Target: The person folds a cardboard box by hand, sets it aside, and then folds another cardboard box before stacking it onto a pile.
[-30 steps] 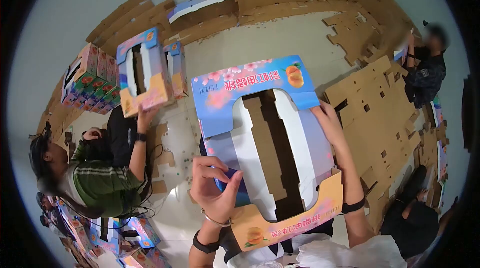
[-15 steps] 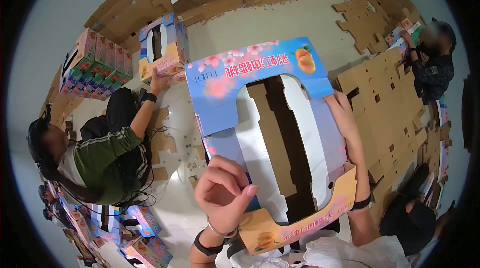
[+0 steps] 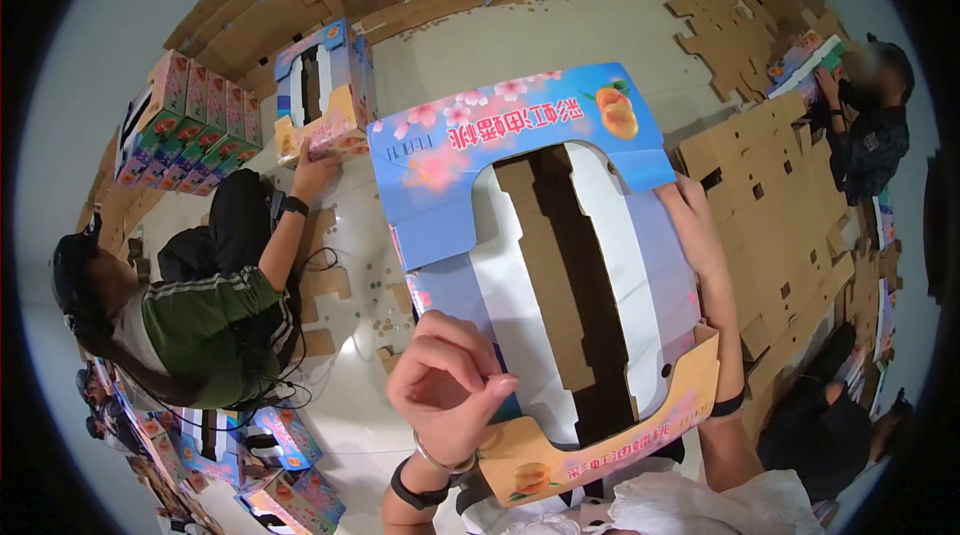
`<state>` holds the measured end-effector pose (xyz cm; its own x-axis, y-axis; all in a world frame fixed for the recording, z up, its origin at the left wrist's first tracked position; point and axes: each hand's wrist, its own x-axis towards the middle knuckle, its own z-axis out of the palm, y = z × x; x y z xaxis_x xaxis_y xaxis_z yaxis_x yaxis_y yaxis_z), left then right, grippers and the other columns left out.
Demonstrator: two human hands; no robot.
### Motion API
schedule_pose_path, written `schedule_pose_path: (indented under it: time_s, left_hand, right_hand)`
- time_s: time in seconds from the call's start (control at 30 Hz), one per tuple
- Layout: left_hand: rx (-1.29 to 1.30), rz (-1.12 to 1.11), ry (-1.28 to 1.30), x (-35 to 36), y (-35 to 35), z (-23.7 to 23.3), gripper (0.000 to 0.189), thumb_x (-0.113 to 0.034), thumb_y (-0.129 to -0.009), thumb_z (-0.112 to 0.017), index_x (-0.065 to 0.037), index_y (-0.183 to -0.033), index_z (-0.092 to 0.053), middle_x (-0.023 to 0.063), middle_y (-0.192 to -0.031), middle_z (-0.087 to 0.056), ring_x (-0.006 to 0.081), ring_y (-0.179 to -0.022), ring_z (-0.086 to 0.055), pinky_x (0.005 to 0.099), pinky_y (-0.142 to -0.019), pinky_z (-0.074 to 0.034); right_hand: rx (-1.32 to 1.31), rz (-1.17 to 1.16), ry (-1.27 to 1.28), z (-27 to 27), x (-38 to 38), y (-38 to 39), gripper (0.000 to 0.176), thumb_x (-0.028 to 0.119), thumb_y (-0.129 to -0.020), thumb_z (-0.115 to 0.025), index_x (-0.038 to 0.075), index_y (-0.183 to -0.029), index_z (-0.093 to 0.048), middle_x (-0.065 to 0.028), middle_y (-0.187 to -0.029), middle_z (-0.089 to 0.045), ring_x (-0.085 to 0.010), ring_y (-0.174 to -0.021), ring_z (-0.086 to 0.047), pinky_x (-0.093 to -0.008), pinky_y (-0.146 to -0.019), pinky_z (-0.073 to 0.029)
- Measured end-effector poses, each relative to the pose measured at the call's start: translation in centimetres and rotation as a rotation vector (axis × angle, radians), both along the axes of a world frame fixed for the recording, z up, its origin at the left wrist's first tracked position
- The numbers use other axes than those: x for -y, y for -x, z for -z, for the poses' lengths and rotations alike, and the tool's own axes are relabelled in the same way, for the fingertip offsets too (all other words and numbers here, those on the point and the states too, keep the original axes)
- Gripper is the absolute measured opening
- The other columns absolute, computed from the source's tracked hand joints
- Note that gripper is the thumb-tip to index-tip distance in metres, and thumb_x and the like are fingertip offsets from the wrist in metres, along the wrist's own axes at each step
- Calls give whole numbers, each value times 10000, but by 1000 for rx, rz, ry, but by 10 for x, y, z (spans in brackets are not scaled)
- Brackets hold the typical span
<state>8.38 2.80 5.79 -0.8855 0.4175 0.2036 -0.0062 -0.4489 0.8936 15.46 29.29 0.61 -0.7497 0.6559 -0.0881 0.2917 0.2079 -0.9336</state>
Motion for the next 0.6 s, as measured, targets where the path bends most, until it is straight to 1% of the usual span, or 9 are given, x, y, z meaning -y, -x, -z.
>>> schedule_pose_path:
  time_s: [0.1,0.13,0.17,0.2,0.23,0.3,0.33,0.4,0.6]
  left_hand:
    - [-7,32,39,4,1,2,276,49,-673,-752,-67,-716,-506,77,-832,-519,140,-700,-524,265,-638,-435]
    - [-122,-96,187,4,4,4,270,28,-664,-763,-69,-721,-517,82,-871,-513,155,-760,-525,285,-698,-435]
    - [-236,-224,333,5,8,6,266,7,-655,-773,-71,-725,-529,87,-911,-507,170,-820,-527,305,-757,-435]
    - [-276,-325,503,9,17,9,273,-37,-646,-783,-70,-785,-551,91,-990,-482,220,-942,-499,352,-871,-395]
    - [-433,-422,598,15,34,28,437,-65,-655,-780,-54,-1025,-548,104,-1069,-482,249,-1026,-475,372,-922,-373]
    - [-423,-475,776,11,59,43,635,-158,-740,-734,-65,-1282,-418,89,-1241,-424,197,-1087,-468,320,-951,-373]
    - [-430,-479,767,11,64,47,635,-158,-740,-734,-65,-1282,-418,89,-1241,-424,197,-1087,-468,320,-951,-373]
    - [245,24,358,12,70,53,721,-160,-755,-701,-57,-1352,-310,89,-1207,-454,197,-1126,-435,344,-976,-340]
    - [402,181,328,16,70,63,679,-140,-786,-640,-63,-1372,-306,68,-1217,-458,175,-1134,-453,315,-985,-360]
  right_hand:
    - [74,-34,-66,3,-8,-1,352,273,-914,-505,-63,-960,-599,-124,-766,-613,-153,-685,-541,-319,-635,-426]
    - [63,-33,-75,0,-8,-1,352,273,-914,-505,-63,-960,-599,-124,-766,-613,-153,-685,-541,-319,-635,-426]
    - [127,-12,-210,-5,-5,-1,327,262,-901,-522,-56,-912,-598,-154,-744,-602,-209,-651,-553,-338,-609,-425]
    - [190,13,-347,-10,-2,0,306,250,-888,-540,-49,-865,-597,-184,-721,-591,-266,-617,-564,-358,-582,-423]
    - [181,22,-356,-13,-1,2,306,250,-888,-540,-49,-865,-597,-184,-721,-591,-266,-617,-564,-358,-582,-423]
    - [57,9,-523,-18,1,3,275,226,-869,-559,-39,-799,-578,-219,-715,-560,-370,-624,-560,-392,-551,-420]
    - [108,-12,-596,-17,-2,1,273,201,-880,-536,-39,-750,-550,-196,-684,-565,-389,-623,-563,-418,-543,-426]
    - [102,-25,-683,-22,0,2,265,191,-879,-529,-30,-732,-547,-187,-676,-568,-384,-608,-566,-427,-535,-429]
    - [134,-32,-934,-24,1,-6,245,157,-875,-528,5,-683,-537,-158,-650,-578,-360,-551,-571,-430,-496,-436]
